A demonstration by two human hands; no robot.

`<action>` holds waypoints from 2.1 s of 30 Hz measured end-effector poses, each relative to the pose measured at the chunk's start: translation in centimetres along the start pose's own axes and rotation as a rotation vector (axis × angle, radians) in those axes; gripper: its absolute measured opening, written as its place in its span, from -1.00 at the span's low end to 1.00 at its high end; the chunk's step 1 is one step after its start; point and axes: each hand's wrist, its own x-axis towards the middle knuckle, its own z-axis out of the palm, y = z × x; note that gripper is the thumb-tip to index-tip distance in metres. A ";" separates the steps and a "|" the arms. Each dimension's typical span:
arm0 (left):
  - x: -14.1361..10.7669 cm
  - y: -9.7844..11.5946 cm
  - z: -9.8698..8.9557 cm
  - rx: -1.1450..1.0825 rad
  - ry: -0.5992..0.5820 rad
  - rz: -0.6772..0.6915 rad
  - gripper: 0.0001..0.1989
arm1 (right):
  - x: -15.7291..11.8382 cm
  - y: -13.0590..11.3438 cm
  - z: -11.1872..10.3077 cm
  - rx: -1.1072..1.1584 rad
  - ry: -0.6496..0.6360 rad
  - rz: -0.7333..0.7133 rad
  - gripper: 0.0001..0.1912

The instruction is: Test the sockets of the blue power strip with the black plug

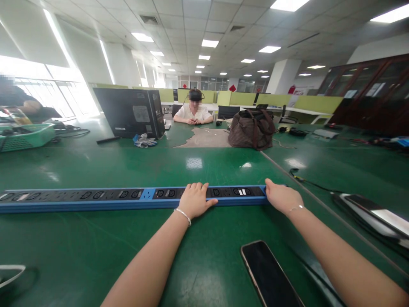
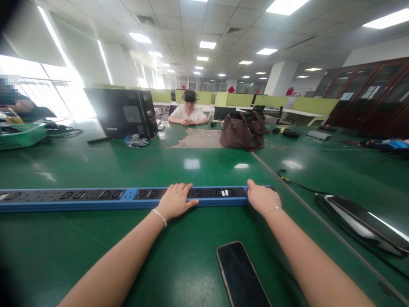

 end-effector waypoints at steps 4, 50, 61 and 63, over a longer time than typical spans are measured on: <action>0.0 0.0 -0.2 0.004 -0.018 -0.006 -0.26 | 0.1 0.0 0.2 -0.005 0.008 -0.021 -0.61; 0.8 0.4 -0.6 -0.012 -0.099 -0.048 -0.31 | 0.4 1.7 1.1 0.373 -0.073 0.191 -0.49; 0.9 0.3 -0.7 0.005 -0.119 -0.035 -0.29 | 0.2 4.5 -3.8 0.407 0.271 0.170 -0.61; 0.9 0.3 -0.6 0.010 -0.119 -0.044 -0.30 | 0.2 4.9 -4.2 0.483 0.274 0.164 -0.62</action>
